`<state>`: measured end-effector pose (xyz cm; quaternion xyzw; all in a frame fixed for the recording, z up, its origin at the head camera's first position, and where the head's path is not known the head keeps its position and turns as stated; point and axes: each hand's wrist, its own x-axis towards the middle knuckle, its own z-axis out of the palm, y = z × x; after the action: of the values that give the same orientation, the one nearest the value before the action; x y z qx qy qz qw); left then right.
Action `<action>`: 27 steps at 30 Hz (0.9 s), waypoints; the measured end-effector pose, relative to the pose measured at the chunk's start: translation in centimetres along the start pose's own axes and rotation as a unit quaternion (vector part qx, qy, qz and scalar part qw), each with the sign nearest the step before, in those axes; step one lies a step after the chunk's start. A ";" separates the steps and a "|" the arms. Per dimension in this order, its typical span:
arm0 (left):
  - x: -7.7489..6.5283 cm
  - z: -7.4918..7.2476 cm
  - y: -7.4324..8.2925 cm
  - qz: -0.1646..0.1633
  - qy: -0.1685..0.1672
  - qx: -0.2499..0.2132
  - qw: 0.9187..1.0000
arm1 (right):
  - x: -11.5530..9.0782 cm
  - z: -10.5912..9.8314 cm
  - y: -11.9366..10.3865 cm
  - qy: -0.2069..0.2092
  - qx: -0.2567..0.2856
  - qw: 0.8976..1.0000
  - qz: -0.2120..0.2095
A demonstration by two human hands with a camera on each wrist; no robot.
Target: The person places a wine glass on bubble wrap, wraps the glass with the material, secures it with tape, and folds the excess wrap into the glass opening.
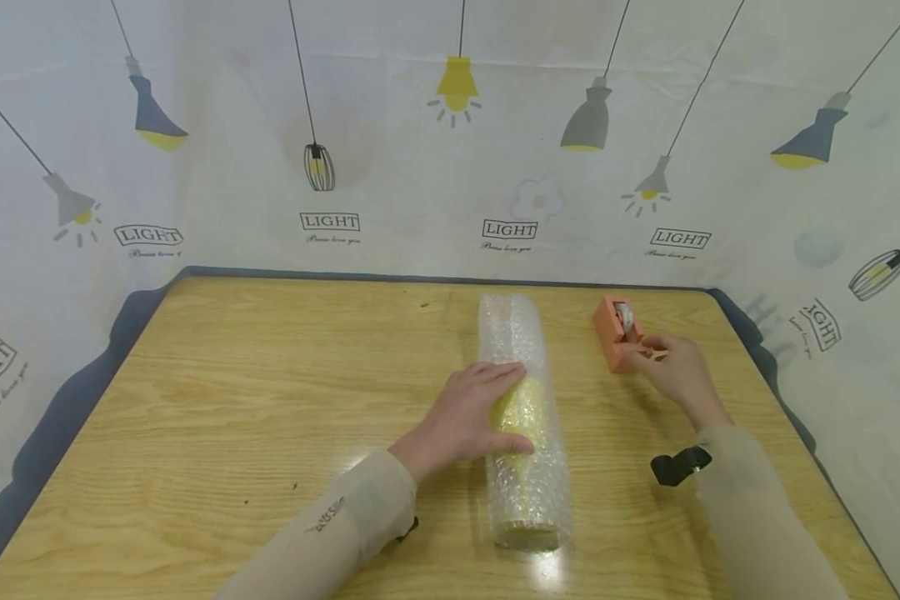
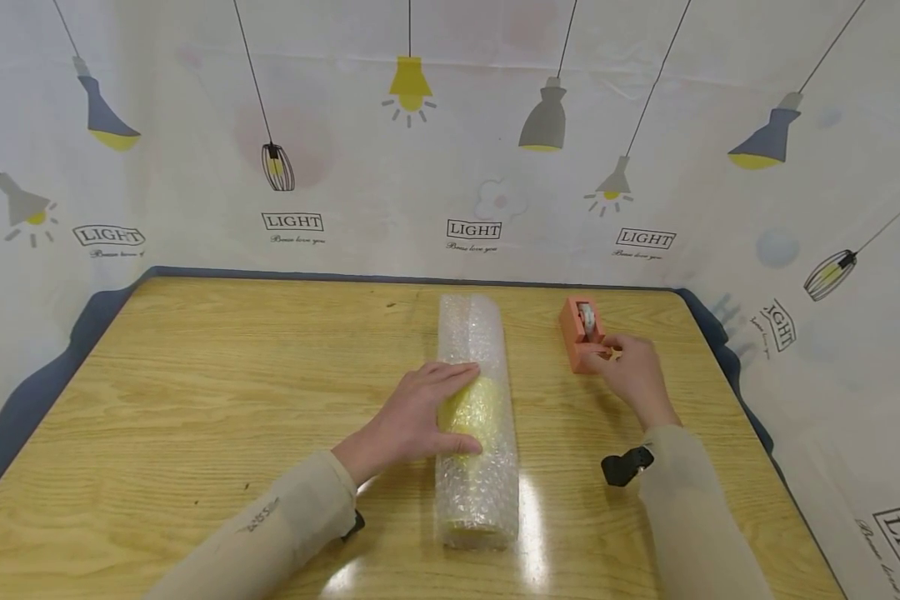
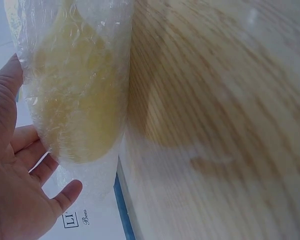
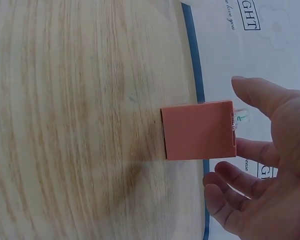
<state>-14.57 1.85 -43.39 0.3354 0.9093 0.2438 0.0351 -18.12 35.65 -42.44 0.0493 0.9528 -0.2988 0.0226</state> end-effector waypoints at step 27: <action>0.0 -0.1 0.1 -0.007 -0.006 0.008 1.000 | 1.4 1.4 -1.3 0.087 -0.057 0.994 -0.030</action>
<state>-14.47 1.89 -43.28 0.3305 0.9133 0.2346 0.0402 -19.61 33.87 -42.91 0.0451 0.9676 -0.2394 -0.0661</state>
